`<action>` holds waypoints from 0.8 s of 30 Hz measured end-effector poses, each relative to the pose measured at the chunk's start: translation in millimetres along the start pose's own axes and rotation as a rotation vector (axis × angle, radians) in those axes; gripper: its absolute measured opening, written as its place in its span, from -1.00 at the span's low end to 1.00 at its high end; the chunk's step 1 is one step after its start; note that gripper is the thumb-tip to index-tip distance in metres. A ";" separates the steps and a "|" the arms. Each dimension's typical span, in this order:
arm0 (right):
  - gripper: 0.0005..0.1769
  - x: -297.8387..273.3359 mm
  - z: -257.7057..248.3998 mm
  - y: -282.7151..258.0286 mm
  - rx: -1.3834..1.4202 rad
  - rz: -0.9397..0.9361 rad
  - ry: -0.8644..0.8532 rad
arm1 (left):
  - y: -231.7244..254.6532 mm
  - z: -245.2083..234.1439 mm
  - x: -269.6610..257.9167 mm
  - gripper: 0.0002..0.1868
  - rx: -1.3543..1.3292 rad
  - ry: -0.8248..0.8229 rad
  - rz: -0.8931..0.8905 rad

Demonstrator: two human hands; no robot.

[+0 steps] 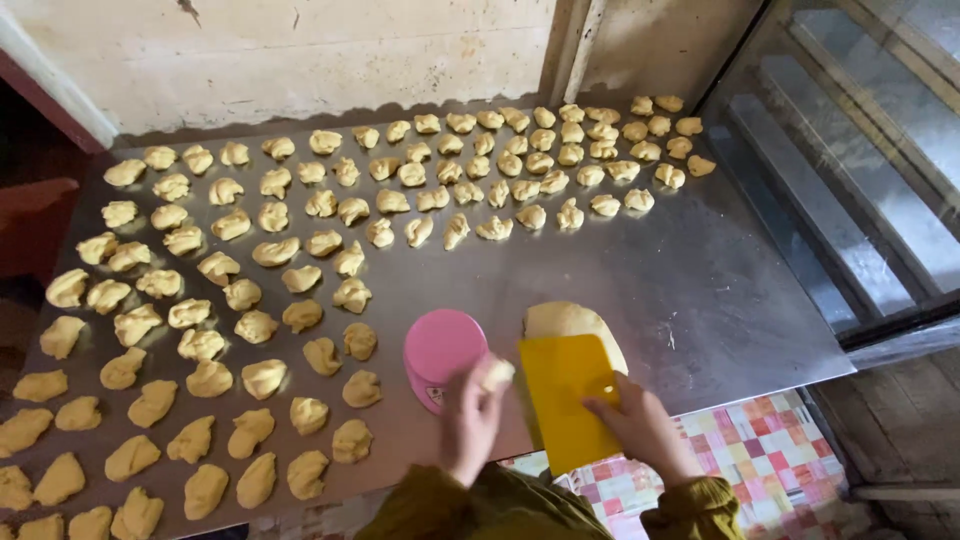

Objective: The person repeatedly cuts small pieces of dough from a large mass using a yellow scraper, weighs each piece on a pink digital scale, and places the weighed pieces onto a stainless steel table. The process is repeated continuously to produce many uniform dough portions.

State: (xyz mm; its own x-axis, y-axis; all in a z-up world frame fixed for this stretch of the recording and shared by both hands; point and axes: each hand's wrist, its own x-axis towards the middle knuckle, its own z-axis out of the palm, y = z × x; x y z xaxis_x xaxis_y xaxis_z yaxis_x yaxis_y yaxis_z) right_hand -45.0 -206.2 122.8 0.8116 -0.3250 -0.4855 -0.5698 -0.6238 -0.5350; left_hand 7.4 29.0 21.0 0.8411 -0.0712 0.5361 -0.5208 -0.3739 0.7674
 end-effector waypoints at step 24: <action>-0.61 80.7 -0.6 45.1 -0.900 -0.321 0.008 | 12.2 17.0 -17.1 -0.51 0.053 -0.549 0.181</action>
State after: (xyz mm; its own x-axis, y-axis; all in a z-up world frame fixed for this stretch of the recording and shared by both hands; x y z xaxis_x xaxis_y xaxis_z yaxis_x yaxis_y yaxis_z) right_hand -5.2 -261.0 60.0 0.9145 -0.0464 -0.4019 -0.0099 -0.9957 0.0923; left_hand -10.8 10.0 15.2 0.6991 -0.6021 0.3857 -0.6673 -0.3558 0.6542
